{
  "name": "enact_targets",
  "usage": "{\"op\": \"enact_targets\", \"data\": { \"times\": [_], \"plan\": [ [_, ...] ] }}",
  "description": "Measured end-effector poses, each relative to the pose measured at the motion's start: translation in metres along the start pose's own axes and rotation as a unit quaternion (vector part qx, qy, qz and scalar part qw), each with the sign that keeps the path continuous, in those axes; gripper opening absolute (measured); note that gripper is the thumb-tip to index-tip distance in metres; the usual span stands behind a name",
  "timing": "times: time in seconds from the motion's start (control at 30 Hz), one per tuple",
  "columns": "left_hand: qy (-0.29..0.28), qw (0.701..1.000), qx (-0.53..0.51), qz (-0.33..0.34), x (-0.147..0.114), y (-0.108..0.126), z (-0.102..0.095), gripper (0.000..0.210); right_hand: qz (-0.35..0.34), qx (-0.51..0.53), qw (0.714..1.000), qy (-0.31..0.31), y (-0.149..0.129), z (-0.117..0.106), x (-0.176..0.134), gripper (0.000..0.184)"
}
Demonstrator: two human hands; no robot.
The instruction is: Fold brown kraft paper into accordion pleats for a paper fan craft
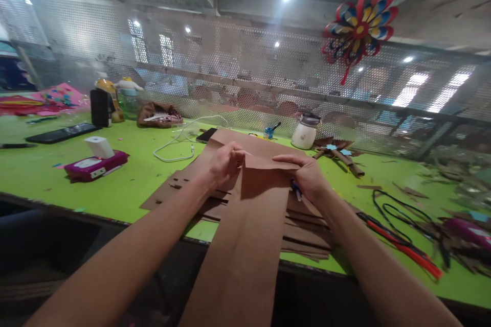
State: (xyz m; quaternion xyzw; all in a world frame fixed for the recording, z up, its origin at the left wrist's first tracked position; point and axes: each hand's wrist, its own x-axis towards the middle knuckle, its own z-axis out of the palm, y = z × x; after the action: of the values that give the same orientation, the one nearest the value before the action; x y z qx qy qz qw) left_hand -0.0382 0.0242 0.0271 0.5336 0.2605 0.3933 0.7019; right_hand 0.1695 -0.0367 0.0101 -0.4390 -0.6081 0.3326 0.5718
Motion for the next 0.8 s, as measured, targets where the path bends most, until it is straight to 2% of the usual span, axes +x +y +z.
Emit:
{"op": "enact_targets", "data": {
  "times": [0.07,0.17,0.27,0.4,0.6,0.8],
  "plan": [
    [-0.009,0.998,0.059,-0.009,0.000,0.002,0.000,0.034,-0.055,-0.054,0.997,-0.013,-0.004,0.002,-0.001,0.030],
    [-0.029,0.983,0.177,0.031,0.000,0.002,0.001,0.030,-0.128,-0.130,0.983,-0.034,-0.011,0.006,-0.004,0.032],
    [-0.042,0.964,0.257,0.056,-0.003,0.003,0.001,0.030,-0.163,-0.169,0.970,-0.056,-0.015,0.006,-0.006,0.032],
    [-0.059,0.942,0.317,0.089,-0.008,0.006,0.002,0.033,-0.184,-0.170,0.965,-0.072,-0.020,0.004,-0.007,0.029],
    [-0.088,0.947,0.302,0.059,-0.011,0.007,0.000,0.028,-0.199,-0.185,0.957,-0.099,-0.028,0.002,-0.010,0.026],
    [-0.097,0.961,0.254,0.045,-0.011,0.005,-0.001,0.025,-0.160,-0.173,0.954,-0.183,-0.031,-0.004,-0.014,0.031]
  ]
}}
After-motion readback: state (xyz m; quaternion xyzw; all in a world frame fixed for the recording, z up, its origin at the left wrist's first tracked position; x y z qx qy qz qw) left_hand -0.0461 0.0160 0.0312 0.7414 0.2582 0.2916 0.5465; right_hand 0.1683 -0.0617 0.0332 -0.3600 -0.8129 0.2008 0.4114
